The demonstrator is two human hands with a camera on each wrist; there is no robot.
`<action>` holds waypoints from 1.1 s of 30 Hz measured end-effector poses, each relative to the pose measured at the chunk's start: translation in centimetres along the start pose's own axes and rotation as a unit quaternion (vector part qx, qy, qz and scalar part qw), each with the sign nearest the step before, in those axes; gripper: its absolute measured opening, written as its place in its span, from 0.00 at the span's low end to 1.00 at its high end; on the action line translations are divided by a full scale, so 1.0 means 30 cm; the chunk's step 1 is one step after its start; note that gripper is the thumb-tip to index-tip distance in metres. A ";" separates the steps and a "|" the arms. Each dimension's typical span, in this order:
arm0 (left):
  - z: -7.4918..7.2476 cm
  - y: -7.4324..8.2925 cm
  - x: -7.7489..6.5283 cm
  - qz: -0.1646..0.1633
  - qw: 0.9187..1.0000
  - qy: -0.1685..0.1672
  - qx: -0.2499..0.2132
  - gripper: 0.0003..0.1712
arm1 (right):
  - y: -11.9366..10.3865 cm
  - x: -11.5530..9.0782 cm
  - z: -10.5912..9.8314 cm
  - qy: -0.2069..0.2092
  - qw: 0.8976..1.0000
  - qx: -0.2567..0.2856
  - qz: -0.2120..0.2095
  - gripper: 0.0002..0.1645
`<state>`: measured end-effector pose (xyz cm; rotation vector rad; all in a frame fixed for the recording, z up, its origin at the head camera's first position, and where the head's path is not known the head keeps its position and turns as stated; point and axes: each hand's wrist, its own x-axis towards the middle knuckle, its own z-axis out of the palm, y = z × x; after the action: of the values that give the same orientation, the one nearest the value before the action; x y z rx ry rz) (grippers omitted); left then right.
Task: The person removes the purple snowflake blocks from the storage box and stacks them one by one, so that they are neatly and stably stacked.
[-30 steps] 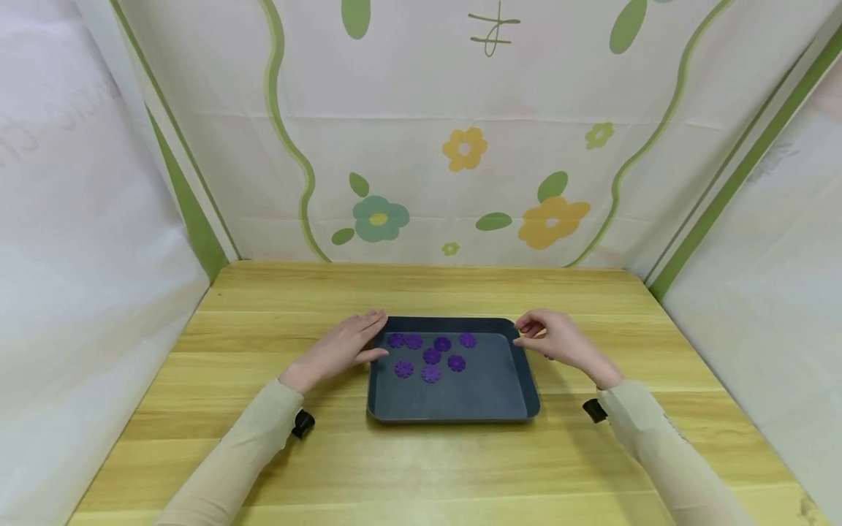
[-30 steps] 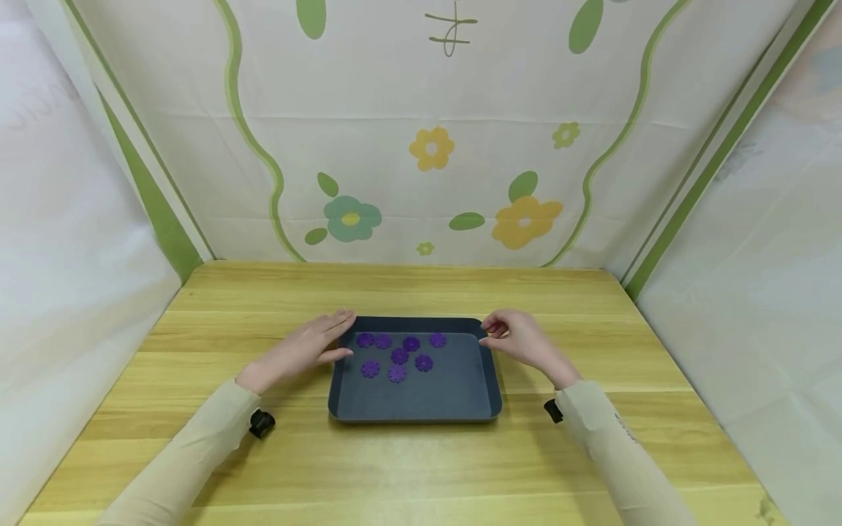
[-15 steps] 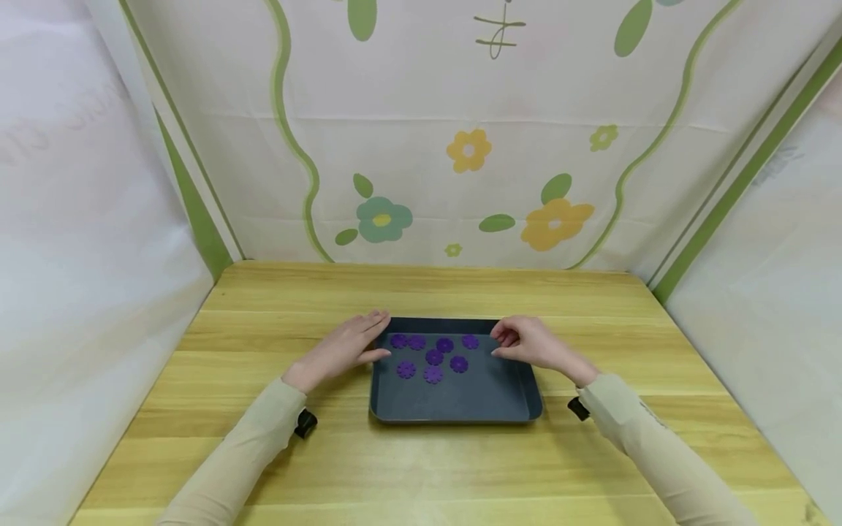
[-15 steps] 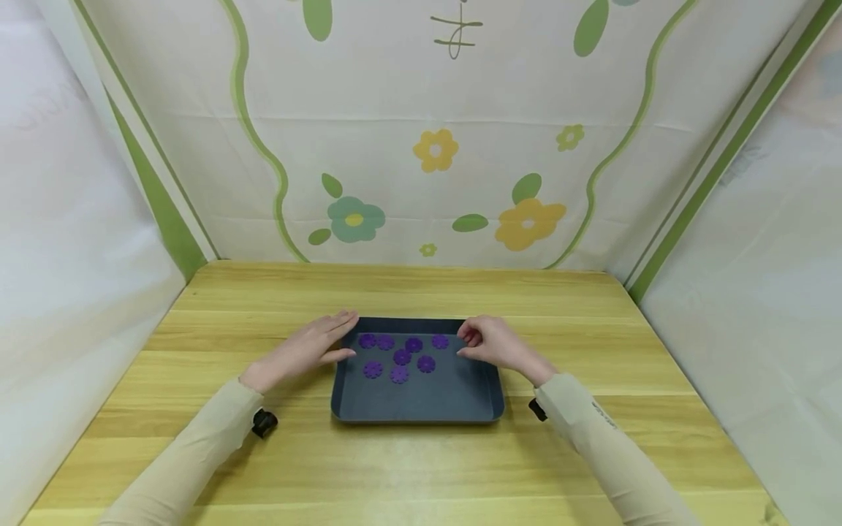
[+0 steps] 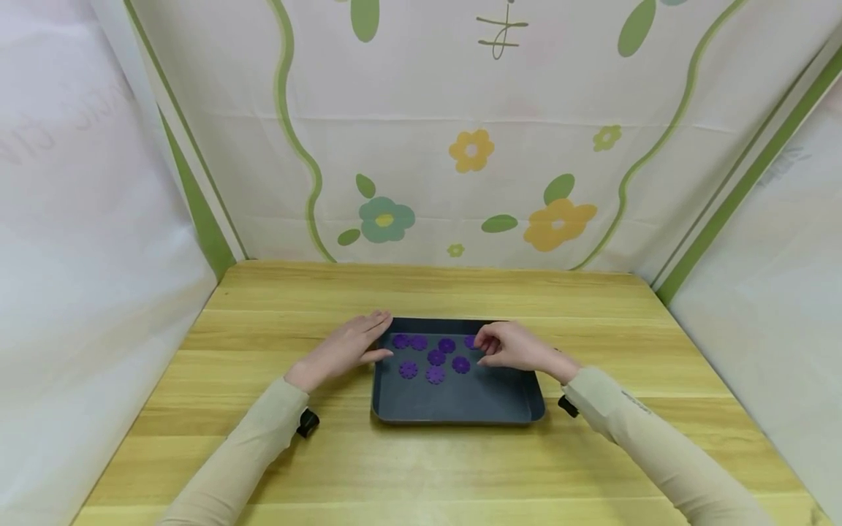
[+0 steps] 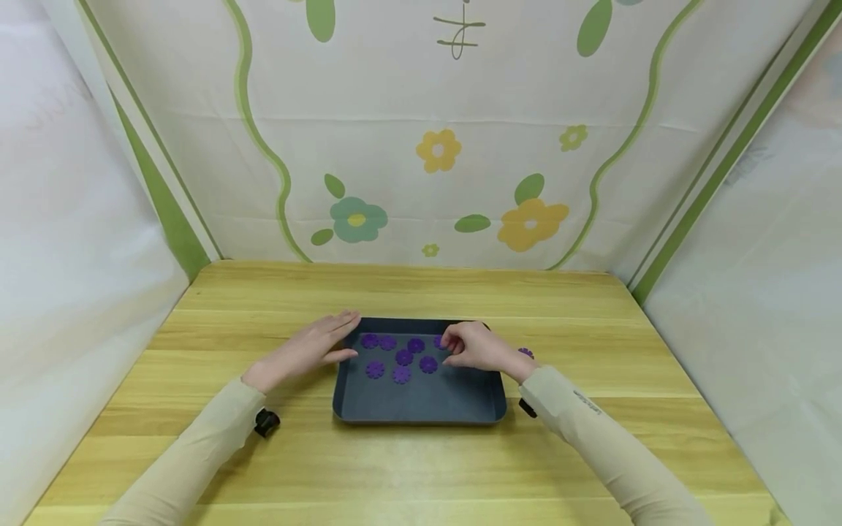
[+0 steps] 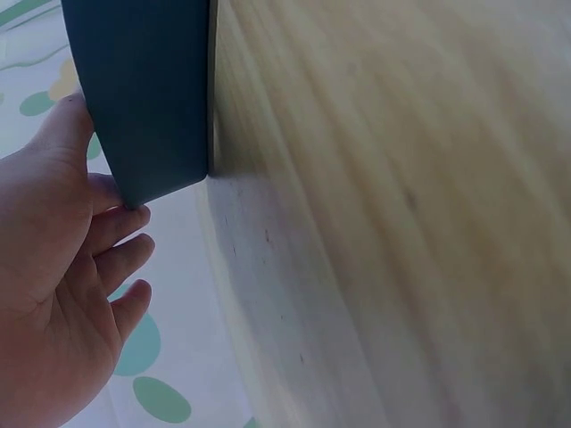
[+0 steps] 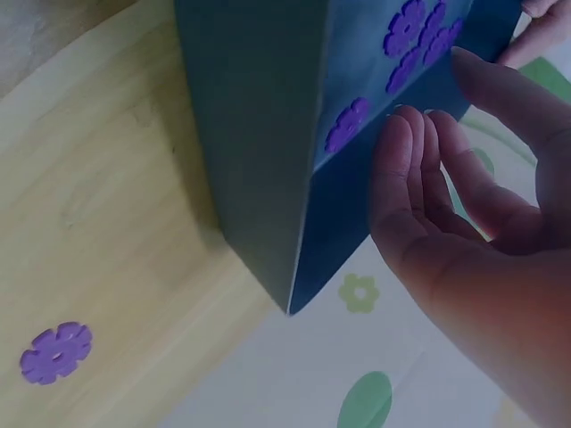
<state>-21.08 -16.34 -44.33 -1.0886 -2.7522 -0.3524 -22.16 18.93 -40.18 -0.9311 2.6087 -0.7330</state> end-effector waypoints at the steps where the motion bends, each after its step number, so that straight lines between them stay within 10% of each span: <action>1: 0.001 0.000 0.000 -0.001 1.000 -0.002 0.000 0.40 | -0.003 0.003 0.003 -0.003 1.000 -0.001 0.000 0.16; 33: 0.002 -0.002 0.005 -0.024 0.999 -0.032 -0.029 0.41 | -0.049 0.065 0.101 0.031 0.991 -0.002 0.132 0.18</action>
<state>-21.23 -16.28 -44.35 -1.0653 -2.8449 -0.4140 -21.63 15.57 -42.08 -0.5562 2.7163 -0.6969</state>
